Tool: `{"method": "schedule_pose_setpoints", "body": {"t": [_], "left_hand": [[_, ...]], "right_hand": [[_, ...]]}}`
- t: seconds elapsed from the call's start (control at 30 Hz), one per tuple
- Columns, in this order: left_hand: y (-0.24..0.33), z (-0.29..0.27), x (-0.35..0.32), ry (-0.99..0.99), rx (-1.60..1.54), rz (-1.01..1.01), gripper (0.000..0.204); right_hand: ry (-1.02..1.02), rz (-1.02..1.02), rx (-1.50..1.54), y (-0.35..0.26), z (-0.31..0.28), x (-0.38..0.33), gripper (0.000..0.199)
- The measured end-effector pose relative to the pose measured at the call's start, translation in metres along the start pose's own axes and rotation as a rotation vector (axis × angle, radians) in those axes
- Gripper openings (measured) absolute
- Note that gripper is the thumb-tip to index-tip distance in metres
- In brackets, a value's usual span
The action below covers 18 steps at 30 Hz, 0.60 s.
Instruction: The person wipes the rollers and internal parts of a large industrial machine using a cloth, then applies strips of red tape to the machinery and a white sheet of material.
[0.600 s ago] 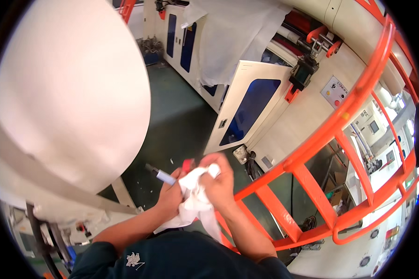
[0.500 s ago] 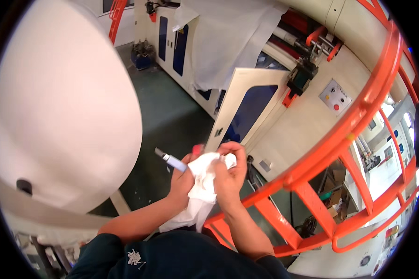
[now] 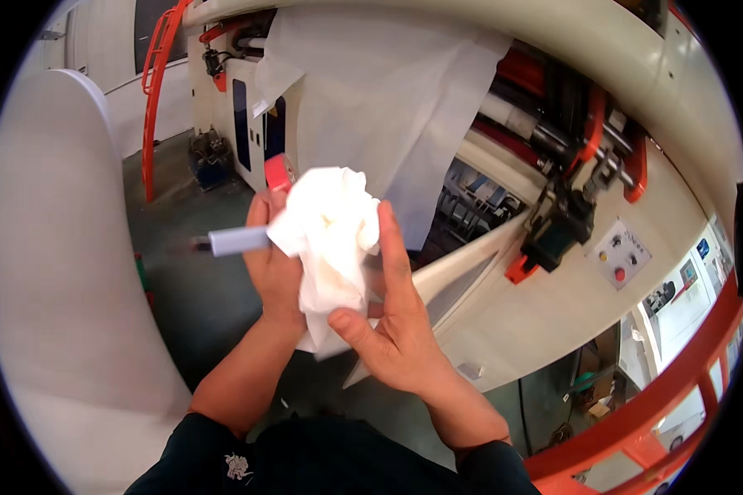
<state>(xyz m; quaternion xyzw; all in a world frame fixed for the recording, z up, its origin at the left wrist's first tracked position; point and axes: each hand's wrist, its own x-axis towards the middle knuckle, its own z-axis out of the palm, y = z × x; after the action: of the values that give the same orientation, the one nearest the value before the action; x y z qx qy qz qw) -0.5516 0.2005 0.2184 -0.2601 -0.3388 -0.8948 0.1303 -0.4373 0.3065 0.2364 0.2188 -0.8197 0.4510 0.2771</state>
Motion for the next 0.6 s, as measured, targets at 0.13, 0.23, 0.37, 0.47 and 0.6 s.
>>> {"method": "schedule_pose_setpoints", "body": {"t": [0.13,0.23,0.37,0.47,0.6], "left_hand": [[-0.065,0.005,0.055,-0.133,0.112,0.073,0.031],[-0.119,0.02,0.099,-0.123,0.023,-0.074,0.023],[-0.207,0.031,0.158,-0.113,-0.25,-0.557,0.025],[-0.255,0.024,0.212,-0.452,-0.209,-0.63,0.032],[-0.324,0.004,0.293,-0.871,-0.068,-0.615,0.034]], "right_hand": [[-0.033,0.015,-0.04,0.053,-0.011,0.076,0.081],[0.077,0.108,-0.08,0.112,-0.027,0.116,0.073],[0.3,0.305,0.078,0.188,-0.054,0.145,0.063],[0.359,0.456,-0.187,0.21,-0.091,0.162,0.06],[0.594,0.687,-0.261,0.225,-0.132,0.159,0.061]]}}
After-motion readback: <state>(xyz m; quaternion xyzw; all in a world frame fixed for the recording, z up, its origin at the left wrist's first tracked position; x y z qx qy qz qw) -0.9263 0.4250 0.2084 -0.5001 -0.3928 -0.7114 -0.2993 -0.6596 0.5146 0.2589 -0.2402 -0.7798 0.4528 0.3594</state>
